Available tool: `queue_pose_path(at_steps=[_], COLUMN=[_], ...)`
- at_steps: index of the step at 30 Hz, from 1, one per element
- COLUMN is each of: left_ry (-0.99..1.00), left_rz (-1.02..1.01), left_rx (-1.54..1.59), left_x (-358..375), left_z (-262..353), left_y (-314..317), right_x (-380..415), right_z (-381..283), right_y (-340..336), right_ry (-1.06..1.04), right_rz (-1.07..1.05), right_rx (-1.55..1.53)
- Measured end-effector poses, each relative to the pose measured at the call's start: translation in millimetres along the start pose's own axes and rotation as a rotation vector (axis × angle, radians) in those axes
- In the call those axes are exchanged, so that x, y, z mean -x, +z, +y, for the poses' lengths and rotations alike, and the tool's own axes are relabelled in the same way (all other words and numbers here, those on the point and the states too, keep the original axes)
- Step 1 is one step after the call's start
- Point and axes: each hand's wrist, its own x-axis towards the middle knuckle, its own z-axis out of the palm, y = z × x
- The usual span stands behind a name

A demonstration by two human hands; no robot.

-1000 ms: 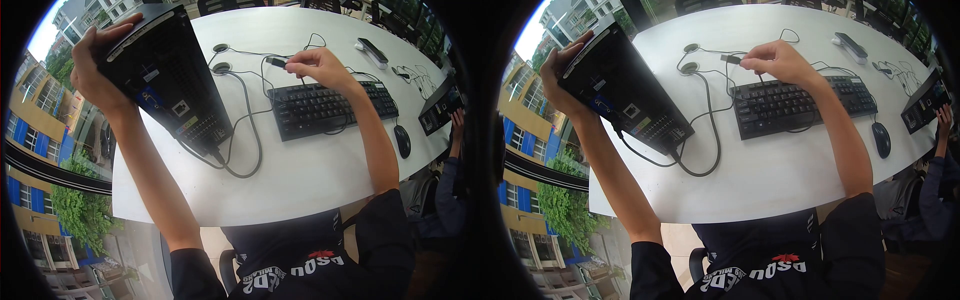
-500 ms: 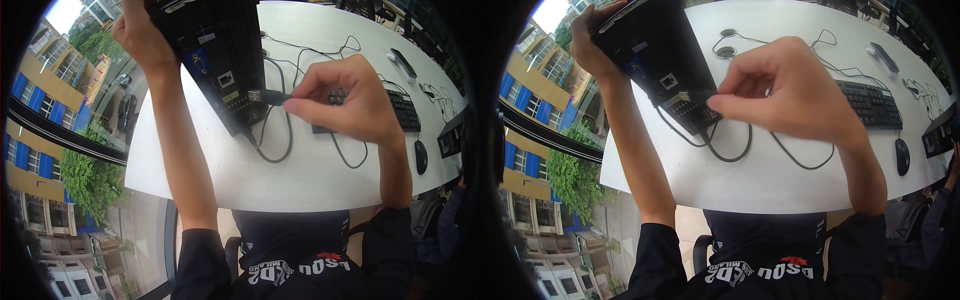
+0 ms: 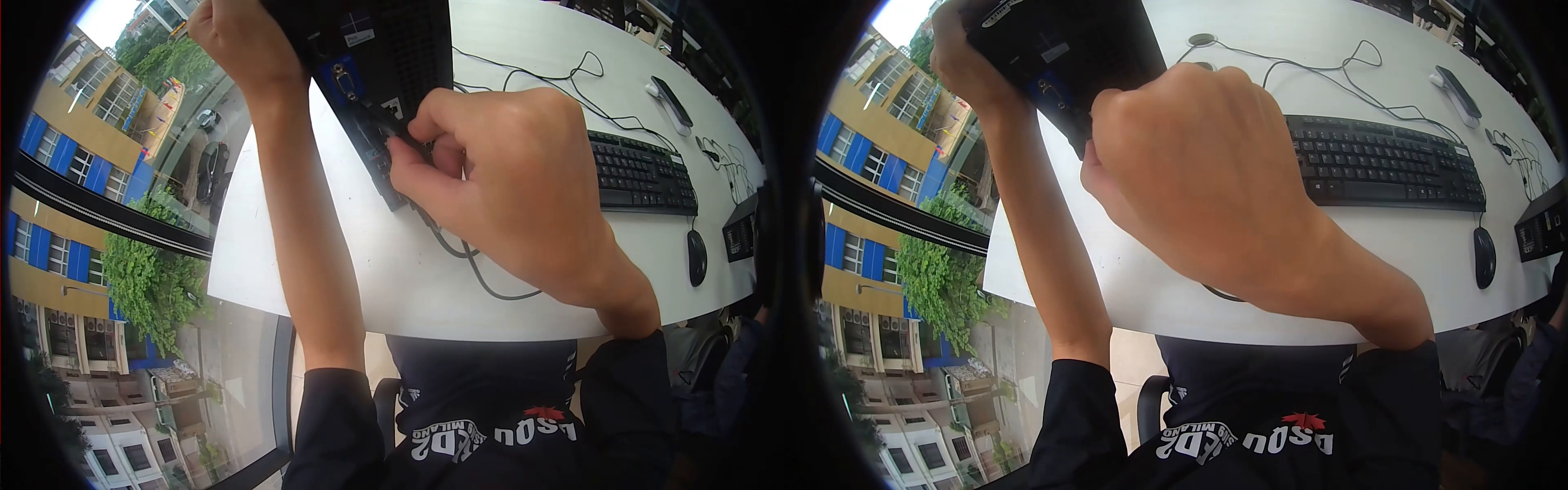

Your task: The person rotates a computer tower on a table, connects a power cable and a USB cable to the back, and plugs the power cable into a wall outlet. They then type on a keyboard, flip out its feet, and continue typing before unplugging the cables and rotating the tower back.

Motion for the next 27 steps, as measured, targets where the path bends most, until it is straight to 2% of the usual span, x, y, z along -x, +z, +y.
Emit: queue_pose_path(at_steps=[2,4,5,7,8,11,13,14,16,17,19,21,22,26,27], left_ry=[-0.005,-0.219,-0.430,-0.551,-0.459,-0.382,-0.264,-0.139,-0.129,-0.241,-0.265,-0.095,-0.099,-0.241,-0.305], left_rz=[0.004,0.026,0.037,0.065,0.084,0.101,0.061,0.022,0.035,0.087,0.095,0.009,0.011,0.047,0.059], left_rx=[0.008,0.115,0.223,0.439,0.545,0.659,0.464,0.266,0.254,0.439,0.438,0.066,0.054,0.035,0.031], left_x=[1.0,-10.2,-31.2,-41.9,-30.0,-24.5,-19.4,-8.2,-6.9,-16.3,-21.2,-12.1,-8.3,-8.4,-12.8], left_z=[0.8,-1.3,-8.4,-33.2,-56.9,-65.0,-54.3,-20.9,-21.3,-55.3,-62.6,-20.8,-7.2,-0.6,-5.3], left_y=[0.9,-6.8,-23.3,-26.6,-26.2,-24.9,-22.4,-8.9,-8.3,-20.4,-23.2,-12.1,-9.6,-2.6,-4.3], right_x=[-1.4,-1.1,-0.6,0.6,0.4,-1.2,-1.9,-2.1,-2.9,-3.0,-3.3,-3.2,-4.1,-5.0,-7.3], right_z=[-3.2,-6.9,-7.2,-7.0,-7.4,-9.3,-11.8,-12.7,-10.1,-9.6,-9.1,-9.0,-8.4,-0.3,3.8], right_y=[-2.9,-2.7,-3.0,-3.0,-3.2,-4.0,-4.5,-4.5,-0.7,0.2,1.1,1.6,2.1,19.5,18.7], right_ry=[-0.033,-0.012,-0.004,0.009,0.013,0.021,0.006,-0.002,0.008,0.005,-0.009,-0.012,-0.006,0.114,0.179], right_rz=[-0.029,-0.044,-0.047,-0.051,-0.051,-0.049,-0.042,-0.039,-0.015,-0.008,0.002,-0.003,-0.006,0.090,0.011], right_rx=[0.062,0.084,0.092,0.103,0.107,0.119,0.126,0.129,0.088,0.066,0.020,-0.023,-0.040,-0.251,-0.368])
